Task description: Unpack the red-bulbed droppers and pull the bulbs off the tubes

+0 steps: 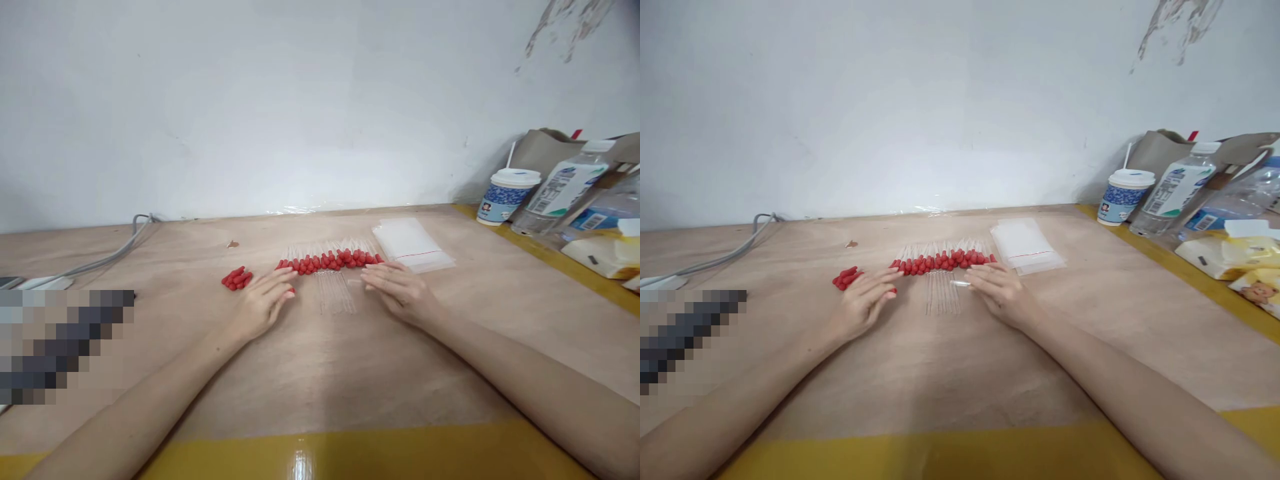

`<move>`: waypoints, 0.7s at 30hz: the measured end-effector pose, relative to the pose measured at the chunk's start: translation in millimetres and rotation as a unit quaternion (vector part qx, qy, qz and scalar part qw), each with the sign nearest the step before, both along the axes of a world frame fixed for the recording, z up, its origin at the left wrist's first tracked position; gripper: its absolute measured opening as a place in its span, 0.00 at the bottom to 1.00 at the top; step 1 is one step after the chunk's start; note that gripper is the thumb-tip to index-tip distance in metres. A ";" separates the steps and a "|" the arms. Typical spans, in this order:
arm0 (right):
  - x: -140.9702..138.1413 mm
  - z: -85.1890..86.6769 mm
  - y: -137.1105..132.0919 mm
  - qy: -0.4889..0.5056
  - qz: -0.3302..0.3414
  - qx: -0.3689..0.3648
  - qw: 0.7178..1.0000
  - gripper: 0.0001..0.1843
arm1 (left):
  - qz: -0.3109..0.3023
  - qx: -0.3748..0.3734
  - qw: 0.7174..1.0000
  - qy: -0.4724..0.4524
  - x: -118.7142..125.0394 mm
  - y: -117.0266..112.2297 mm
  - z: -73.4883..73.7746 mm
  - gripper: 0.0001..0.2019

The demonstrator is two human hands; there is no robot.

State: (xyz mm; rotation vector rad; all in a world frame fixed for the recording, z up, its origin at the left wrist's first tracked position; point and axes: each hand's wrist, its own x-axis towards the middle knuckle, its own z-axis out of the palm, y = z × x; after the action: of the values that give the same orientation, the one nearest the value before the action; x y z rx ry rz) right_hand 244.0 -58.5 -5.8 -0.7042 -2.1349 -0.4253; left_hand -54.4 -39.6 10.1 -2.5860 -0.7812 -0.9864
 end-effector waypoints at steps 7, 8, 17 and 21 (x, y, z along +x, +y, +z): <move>-3.7 -9.7 11.8 0.034 -0.114 -0.118 0.986 0.16 | 0.212 -0.040 0.966 -0.141 -53.5 41.0 9.4 0.14; -6.4 -9.1 10.8 0.039 -0.114 -0.133 0.984 0.16 | 0.221 -0.048 0.963 -0.145 -59.6 43.6 11.1 0.14; -25.1 -3.3 3.2 0.015 -0.134 -0.151 0.979 0.08 | 0.253 -0.097 0.961 -0.061 -58.6 38.7 8.4 0.12; -27.4 -3.0 -0.4 0.010 -0.120 -0.147 0.982 0.09 | 0.238 0.001 0.970 0.045 -50.9 40.8 2.7 0.10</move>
State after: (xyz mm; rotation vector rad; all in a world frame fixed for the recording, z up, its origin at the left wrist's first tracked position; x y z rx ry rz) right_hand 216.6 -58.9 -8.8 -1.1369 -2.1233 -0.2282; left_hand -105.4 1.2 12.8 -2.2540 -1.2902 -0.7129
